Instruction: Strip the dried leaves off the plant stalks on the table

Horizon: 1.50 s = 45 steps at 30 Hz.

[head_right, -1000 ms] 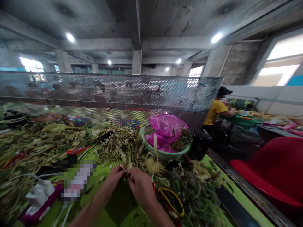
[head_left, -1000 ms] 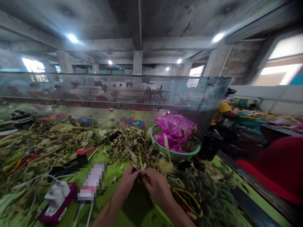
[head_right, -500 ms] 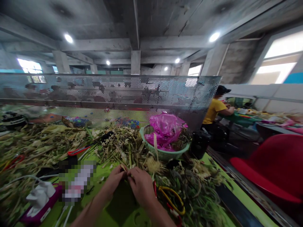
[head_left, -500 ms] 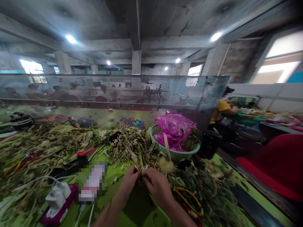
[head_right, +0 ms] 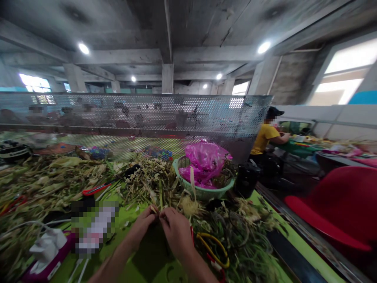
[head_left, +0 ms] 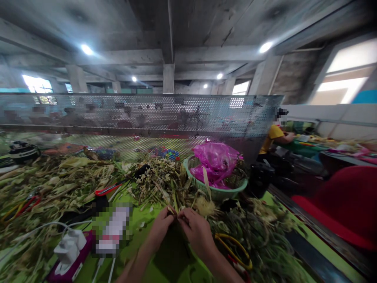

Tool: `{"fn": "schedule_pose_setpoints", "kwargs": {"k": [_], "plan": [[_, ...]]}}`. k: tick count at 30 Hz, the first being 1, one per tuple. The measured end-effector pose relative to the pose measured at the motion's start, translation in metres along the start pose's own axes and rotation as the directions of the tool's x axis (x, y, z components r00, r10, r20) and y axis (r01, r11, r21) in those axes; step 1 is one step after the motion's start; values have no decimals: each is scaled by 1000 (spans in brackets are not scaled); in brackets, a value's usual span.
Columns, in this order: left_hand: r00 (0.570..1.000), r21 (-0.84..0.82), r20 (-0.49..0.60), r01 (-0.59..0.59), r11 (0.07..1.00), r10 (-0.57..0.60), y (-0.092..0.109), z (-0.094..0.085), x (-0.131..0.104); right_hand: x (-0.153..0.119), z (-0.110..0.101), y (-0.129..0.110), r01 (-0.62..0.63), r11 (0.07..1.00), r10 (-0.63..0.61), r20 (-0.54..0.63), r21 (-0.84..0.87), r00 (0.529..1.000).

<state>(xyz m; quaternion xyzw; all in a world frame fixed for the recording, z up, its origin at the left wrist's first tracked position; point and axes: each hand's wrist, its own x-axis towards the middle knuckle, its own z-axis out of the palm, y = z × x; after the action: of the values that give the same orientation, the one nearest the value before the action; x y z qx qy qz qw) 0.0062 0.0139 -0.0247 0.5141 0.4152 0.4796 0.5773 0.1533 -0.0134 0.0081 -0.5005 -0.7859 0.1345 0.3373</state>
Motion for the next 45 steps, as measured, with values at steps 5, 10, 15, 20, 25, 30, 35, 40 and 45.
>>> {"fn": "schedule_pose_setpoints", "kwargs": {"k": [5,10,15,20,25,30,35,40,45], "plan": [[999,-4,36,-10,1000,10,6,2,-6,2,-1,2,-28,998,29,-27,47,999],[998,22,48,-46,999,45,15,4,-11,4,-3,3,-32,998,33,-22,58,999],[999,32,37,-38,999,37,15,4,-9,4,-3,3,-31,999,32,-15,36,999],[999,21,42,-27,999,26,13,3,-8,4,-2,3,-38,999,38,-2,34,999],[999,39,20,-49,998,48,12,4,-8,4,-2,5,-27,999,28,-16,29,999],[1000,-7,17,-8,1000,8,6,3,-5,4,0,6,-18,1000,19,-40,25,999],[1000,-33,-4,3,999,-3,2,4,-3,4,-1,5,-28,999,30,-60,36,998],[1000,5,-4,3,1000,-3,9,6,-7,5,-4,4,-59,994,65,-66,92,996],[993,-7,107,-48,999,49,15,8,-10,5,-3,7,-91,987,102,-82,130,991]]}}
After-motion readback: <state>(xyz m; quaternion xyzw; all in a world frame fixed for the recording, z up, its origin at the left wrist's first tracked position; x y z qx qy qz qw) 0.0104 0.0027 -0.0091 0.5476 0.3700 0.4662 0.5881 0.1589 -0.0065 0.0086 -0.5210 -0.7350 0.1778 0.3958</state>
